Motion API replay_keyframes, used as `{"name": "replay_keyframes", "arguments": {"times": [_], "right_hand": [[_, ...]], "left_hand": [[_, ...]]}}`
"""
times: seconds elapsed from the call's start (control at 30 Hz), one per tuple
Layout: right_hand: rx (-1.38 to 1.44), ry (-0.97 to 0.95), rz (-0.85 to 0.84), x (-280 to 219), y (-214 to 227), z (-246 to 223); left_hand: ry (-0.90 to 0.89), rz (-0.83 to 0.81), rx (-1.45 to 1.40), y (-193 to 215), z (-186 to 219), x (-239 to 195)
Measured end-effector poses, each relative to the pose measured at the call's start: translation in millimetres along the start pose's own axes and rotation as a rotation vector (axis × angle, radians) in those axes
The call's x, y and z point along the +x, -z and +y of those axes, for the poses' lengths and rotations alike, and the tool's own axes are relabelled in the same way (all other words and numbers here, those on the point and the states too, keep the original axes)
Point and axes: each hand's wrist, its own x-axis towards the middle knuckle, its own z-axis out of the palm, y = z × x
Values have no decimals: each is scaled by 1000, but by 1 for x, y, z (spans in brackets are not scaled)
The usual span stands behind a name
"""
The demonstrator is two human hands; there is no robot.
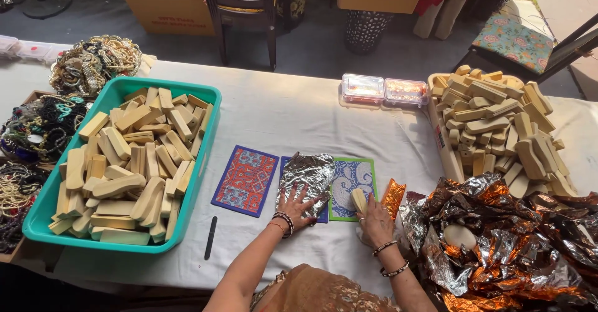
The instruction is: The person wipes a wooden block with a white cloth and then wraps it in a sheet of gold foil. They place the wrapped block on a patterned mat and repeat the process with another wooden block, using a silver foil sheet for the second item.
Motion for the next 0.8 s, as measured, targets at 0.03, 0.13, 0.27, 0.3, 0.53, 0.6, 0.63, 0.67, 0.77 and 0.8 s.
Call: {"name": "replay_keyframes", "arguments": {"times": [0.03,0.13,0.27,0.3,0.53,0.6,0.63,0.67,0.77,0.8], "right_hand": [[1,-1,-2,-4,3,-5],[-98,8,-17,-8,11,-19],[-201,-55,-77,-4,13,-24],[-204,-57,-76,4,13,-24],[207,200,234,31,25,-86],[371,226,100,33,43,-133],[371,230,101,34,40,-145],[375,256,78,35,37,-157],[362,329,77,52,-4,-158],[349,373,94,60,-23,-152]], "left_hand": [[0,-2,0,2,2,0],[16,-16,44,1,3,2],[5,27,62,-19,4,0],[2,44,61,-16,3,2],[16,28,6,1,11,-8],[24,22,22,7,11,-9],[26,25,22,4,10,-8],[26,14,47,0,9,-7],[27,32,73,-32,1,10],[29,57,74,-45,-3,18]]}}
